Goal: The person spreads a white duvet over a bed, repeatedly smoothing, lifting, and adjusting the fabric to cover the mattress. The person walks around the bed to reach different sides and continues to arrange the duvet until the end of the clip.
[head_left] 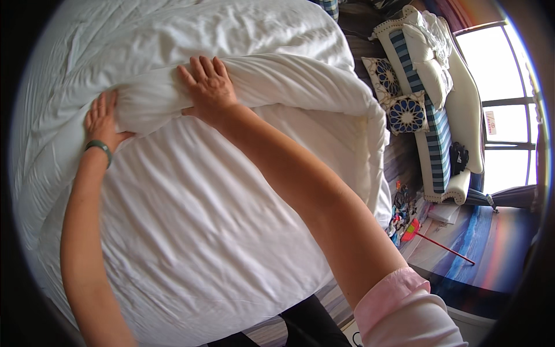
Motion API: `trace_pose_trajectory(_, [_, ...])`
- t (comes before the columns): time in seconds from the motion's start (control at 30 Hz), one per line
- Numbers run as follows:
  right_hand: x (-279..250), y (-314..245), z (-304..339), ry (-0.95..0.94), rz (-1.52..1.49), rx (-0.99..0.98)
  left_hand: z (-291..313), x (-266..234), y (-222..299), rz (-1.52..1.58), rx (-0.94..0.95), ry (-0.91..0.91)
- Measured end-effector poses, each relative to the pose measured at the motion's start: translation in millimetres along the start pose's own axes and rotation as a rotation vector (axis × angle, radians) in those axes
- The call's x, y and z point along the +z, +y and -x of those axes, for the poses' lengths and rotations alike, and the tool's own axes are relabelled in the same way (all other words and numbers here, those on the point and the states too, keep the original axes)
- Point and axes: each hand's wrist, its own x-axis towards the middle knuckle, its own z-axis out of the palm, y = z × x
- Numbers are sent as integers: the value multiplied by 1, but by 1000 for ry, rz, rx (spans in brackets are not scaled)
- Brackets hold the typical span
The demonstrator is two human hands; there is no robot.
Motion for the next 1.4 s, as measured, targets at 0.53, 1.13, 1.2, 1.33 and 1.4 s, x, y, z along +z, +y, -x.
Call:
trace_pose_trajectory(0.53, [-72, 254, 114, -190, 24, 349, -53, 27, -15, 17, -26, -22])
trace_pose_trajectory(1.13, [-55, 284, 82, -368, -120, 371, -15, -74, 260, 177, 249, 119])
trace_pose_trajectory(1.2, [-64, 289, 79, -387, -133, 362, -24, -82, 279, 93, 143, 1])
trace_pose_trajectory(1.33, [-67, 285, 107, -110, -170, 166, -44, -78, 298, -31, -55, -157])
trace_pose_trajectory(1.4, [-94, 283, 131, -92, -177, -34, -47, -73, 302, -100, -183, -188])
